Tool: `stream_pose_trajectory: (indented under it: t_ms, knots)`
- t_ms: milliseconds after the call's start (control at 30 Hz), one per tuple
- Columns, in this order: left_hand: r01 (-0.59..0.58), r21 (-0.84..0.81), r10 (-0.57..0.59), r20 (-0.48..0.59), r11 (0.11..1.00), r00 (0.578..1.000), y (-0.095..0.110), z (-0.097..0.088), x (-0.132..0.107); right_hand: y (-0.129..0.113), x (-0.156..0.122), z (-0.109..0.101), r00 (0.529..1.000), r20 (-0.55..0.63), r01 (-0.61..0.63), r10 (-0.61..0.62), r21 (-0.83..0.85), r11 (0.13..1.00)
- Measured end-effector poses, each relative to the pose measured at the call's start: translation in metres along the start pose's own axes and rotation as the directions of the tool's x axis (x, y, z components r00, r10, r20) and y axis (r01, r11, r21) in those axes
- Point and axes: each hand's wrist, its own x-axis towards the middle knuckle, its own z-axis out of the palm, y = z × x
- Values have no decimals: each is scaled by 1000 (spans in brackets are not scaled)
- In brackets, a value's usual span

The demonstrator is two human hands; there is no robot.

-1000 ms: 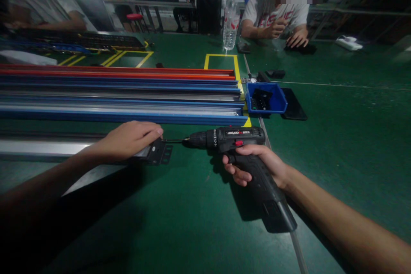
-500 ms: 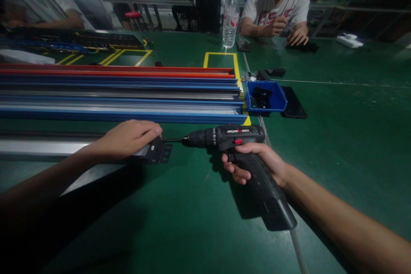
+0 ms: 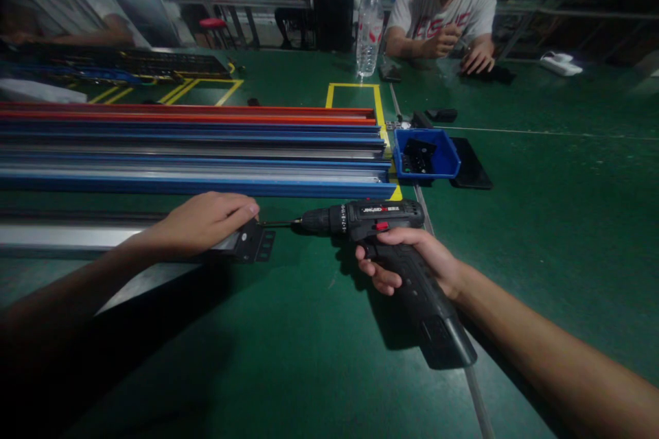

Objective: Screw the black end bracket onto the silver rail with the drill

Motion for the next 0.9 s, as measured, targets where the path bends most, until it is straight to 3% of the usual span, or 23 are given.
stream_pose_trajectory:
  t_ms: [467,900]
  knots:
    - [3,-9,-3,-1,1000,1000,-1,1,0,0,1,1,1000,12,-2,2,15,1000]
    - [-29,-45,27,-43,999,999,4,0,-2,5,5,-12,999,37,27,-25,-39,999]
